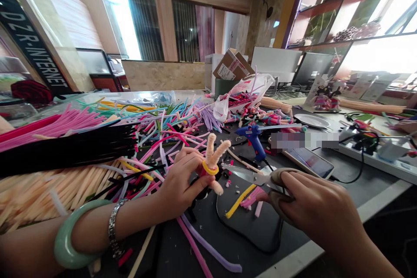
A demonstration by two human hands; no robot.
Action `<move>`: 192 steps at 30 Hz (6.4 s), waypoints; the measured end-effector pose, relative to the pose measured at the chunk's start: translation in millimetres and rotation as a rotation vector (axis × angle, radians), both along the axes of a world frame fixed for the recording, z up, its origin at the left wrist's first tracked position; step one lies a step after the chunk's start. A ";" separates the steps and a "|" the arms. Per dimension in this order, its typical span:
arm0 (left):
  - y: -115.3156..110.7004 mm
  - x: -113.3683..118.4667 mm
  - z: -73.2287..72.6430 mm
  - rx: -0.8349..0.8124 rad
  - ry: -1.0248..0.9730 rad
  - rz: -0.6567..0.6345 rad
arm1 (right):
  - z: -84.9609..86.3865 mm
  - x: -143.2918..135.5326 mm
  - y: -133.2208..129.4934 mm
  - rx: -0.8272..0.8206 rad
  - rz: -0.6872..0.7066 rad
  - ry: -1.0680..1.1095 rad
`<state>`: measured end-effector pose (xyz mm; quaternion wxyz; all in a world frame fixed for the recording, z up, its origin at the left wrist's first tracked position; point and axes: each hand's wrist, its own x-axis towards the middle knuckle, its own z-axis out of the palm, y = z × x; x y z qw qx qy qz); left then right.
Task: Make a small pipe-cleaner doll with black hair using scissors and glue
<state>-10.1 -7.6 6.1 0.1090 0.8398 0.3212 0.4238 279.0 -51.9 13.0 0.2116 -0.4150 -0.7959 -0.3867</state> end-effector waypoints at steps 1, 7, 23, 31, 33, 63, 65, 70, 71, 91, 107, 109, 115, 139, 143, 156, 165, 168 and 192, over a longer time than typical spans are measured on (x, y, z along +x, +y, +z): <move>0.9 0.1 0.0 -0.012 -0.016 0.013 | 0.0 -0.1 -0.6 0.007 -0.016 0.002; 3.0 -0.3 1.8 -0.034 -0.070 0.024 | -2.8 -3.6 -1.5 -0.052 0.003 0.096; 3.5 -2.2 2.6 0.033 -0.074 0.011 | 2.5 -11.2 0.0 -0.184 0.019 0.187; 2.6 -3.5 0.3 0.102 -0.077 0.014 | 2.4 -18.2 -3.7 -0.222 0.039 0.243; 2.4 -4.1 -0.4 0.137 -0.065 0.053 | 3.3 -18.7 -4.8 -0.224 0.036 0.239; 3.8 -8.2 -5.6 0.247 -0.073 0.043 | 1.2 -30.9 -16.2 -0.741 -0.118 0.301; 3.5 -7.3 -5.2 0.233 -0.083 0.047 | 0.9 -30.4 -17.1 -0.712 -0.109 0.323; 4.4 -4.9 -4.2 0.262 -0.132 0.073 | 3.0 -31.8 -21.1 -0.669 -0.080 0.339; 4.8 -4.7 -4.1 0.275 -0.140 0.073 | 3.5 -32.5 -21.9 -0.637 -0.071 0.340; 2.6 -3.0 -4.6 0.318 -0.117 0.071 | -1.2 -39.8 -20.9 -0.412 0.053 0.276; -1.0 -1.4 -2.2 0.319 -0.110 0.067 | 0.7 -27.1 -20.3 -0.178 0.072 0.220; -1.1 -1.4 -1.4 0.303 -0.099 0.061 | 0.7 -27.8 -19.7 -0.156 0.072 0.186; -1.3 -1.8 0.4 0.267 -0.075 0.033 | -1.1 -28.0 -16.2 -0.102 0.050 0.097; -2.1 -0.7 -0.6 0.262 -0.057 0.092 | 2.4 -21.4 -17.4 -0.021 -0.039 0.033; -4.0 0.3 1.7 0.257 -0.070 0.103 | 2.5 -21.4 -17.1 -0.007 -0.055 0.034; -0.8 -1.8 0.6 0.135 -0.196 -0.008 | 3.0 -27.5 -19.0 -0.043 -0.186 0.234; -4.1 2.4 1.5 -0.092 -0.263 -0.001 | 1.2 -25.5 -19.7 -0.091 -0.124 0.272; -3.3 3.0 0.3 -0.107 -0.257 -0.011 | 1.0 -23.4 -20.6 -0.114 -0.109 0.238; 2.2 2.2 -6.9 -0.257 -0.239 -0.143 | 5.6 -26.0 -17.6 -0.089 -0.064 0.054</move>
